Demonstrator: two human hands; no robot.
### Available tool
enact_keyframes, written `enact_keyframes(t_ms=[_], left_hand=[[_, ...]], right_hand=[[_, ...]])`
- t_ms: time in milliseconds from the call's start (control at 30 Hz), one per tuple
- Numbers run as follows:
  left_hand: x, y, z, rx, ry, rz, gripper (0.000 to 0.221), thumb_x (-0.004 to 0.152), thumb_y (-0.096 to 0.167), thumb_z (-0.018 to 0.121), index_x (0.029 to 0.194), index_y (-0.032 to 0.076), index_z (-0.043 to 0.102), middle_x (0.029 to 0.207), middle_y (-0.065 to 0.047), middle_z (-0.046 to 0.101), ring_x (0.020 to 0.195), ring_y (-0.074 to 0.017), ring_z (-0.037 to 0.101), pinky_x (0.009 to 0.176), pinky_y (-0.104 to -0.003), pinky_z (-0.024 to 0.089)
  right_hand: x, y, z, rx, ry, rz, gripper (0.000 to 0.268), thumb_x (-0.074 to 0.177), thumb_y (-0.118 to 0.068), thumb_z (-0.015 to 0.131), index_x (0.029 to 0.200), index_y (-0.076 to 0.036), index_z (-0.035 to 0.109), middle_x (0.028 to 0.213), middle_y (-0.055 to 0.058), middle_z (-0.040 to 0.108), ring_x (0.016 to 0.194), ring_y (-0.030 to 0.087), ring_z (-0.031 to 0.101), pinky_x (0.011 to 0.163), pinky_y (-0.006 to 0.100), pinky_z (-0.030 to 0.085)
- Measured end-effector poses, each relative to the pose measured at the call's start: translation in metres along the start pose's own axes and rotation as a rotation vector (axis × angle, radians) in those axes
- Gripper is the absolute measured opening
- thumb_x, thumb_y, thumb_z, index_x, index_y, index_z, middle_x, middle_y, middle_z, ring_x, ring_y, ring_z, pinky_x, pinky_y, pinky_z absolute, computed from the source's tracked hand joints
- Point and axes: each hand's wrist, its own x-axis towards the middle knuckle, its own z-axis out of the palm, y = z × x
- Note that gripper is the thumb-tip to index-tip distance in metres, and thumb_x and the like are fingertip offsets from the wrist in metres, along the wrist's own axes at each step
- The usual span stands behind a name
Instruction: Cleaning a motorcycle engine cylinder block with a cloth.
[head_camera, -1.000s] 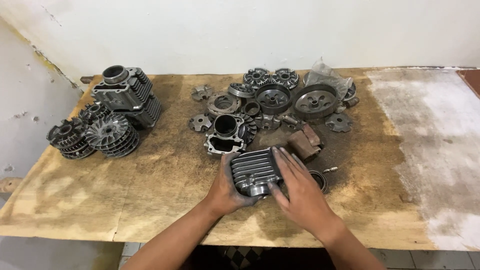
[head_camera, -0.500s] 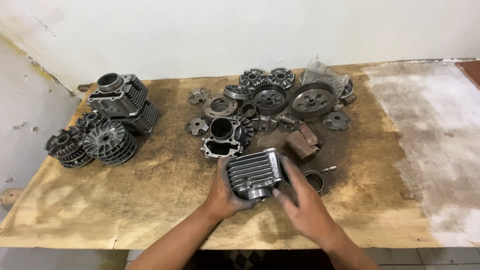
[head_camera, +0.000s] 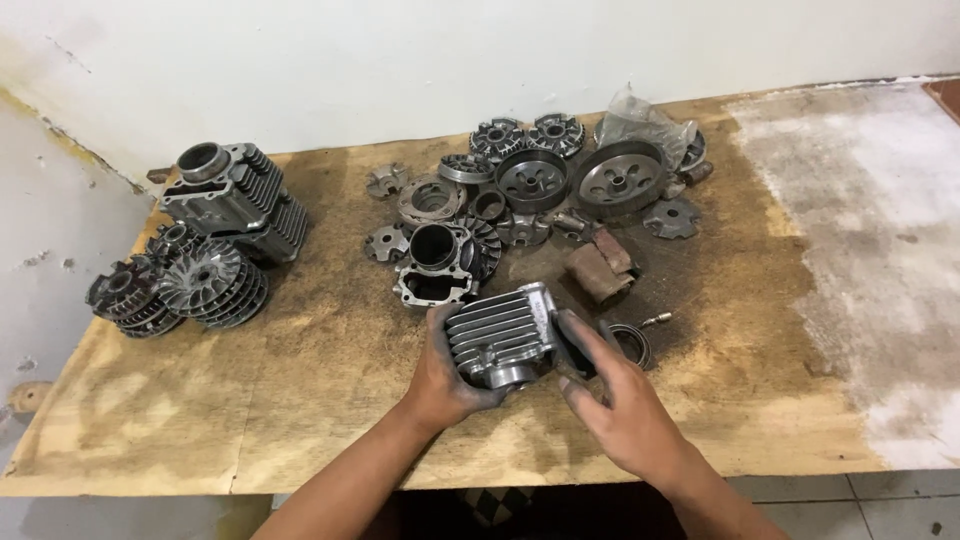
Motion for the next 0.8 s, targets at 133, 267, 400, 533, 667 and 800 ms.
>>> enact_keyframes(t_ms=[133, 267, 400, 533, 667, 800], left_hand=[[0.001, 0.001, -0.001, 0.013, -0.004, 0.062, 0.120, 0.051, 0.030, 0.098, 0.145, 0.009, 0.025, 0.124, -0.015, 0.060, 0.113, -0.0310, 0.066, 0.099, -0.045, 0.058], [0.001, 0.002, -0.002, -0.053, -0.004, 0.031, 0.119, 0.051, 0.030, 0.096, 0.145, 0.006, 0.028, 0.127, -0.016, 0.057, 0.115, -0.0324, 0.065, 0.102, -0.046, 0.055], [0.000, 0.001, 0.000, -0.030, 0.005, 0.030, 0.118, 0.051, 0.031, 0.097, 0.144, 0.006, 0.028, 0.124, -0.015, 0.059, 0.115, -0.0311, 0.064, 0.102, -0.045, 0.053], [0.002, 0.004, 0.001, -0.123, -0.001, -0.085, 0.107, 0.049, 0.025, 0.092, 0.140, 0.009, 0.037, 0.121, -0.011, 0.053, 0.118, -0.0300, 0.059, 0.105, -0.049, 0.051], [0.001, 0.002, 0.000, -0.070, 0.001, 0.012, 0.110, 0.054, 0.031, 0.094, 0.142, 0.006, 0.033, 0.123, -0.013, 0.056, 0.117, -0.0300, 0.061, 0.105, -0.046, 0.053], [-0.002, -0.001, -0.001, -0.050, -0.001, -0.021, 0.119, 0.046, 0.018, 0.094, 0.144, 0.006, 0.028, 0.122, -0.013, 0.053, 0.110, -0.0294, 0.063, 0.098, -0.045, 0.055]], right_hand=[[0.014, -0.006, 0.007, -0.001, -0.101, 0.072, 0.088, 0.094, -0.034, 0.056, 0.163, -0.031, 0.002, 0.173, 0.006, 0.009, 0.156, 0.031, 0.015, 0.121, 0.063, 0.018], [0.021, 0.000, 0.014, 0.040, -0.007, -0.069, 0.087, 0.091, -0.022, 0.059, 0.162, -0.013, 0.010, 0.171, 0.017, 0.014, 0.155, 0.036, 0.016, 0.121, 0.060, 0.021], [0.011, 0.015, 0.011, -0.062, 0.038, -0.136, 0.081, 0.090, -0.021, 0.063, 0.160, -0.010, 0.023, 0.165, 0.019, 0.031, 0.148, 0.038, 0.036, 0.114, 0.063, 0.034], [-0.009, -0.009, 0.000, -0.130, -0.053, 0.072, 0.080, 0.091, -0.030, 0.061, 0.161, -0.032, 0.022, 0.172, -0.003, 0.021, 0.158, 0.029, 0.003, 0.121, 0.066, 0.011], [0.002, -0.003, 0.007, -0.089, -0.044, -0.090, 0.087, 0.091, -0.023, 0.061, 0.163, -0.016, 0.013, 0.171, 0.013, 0.017, 0.153, 0.035, 0.021, 0.119, 0.059, 0.026], [0.023, 0.012, 0.020, -0.052, 0.031, -0.172, 0.091, 0.088, -0.018, 0.065, 0.161, -0.010, 0.012, 0.169, 0.021, 0.020, 0.154, 0.036, 0.023, 0.119, 0.061, 0.025]])
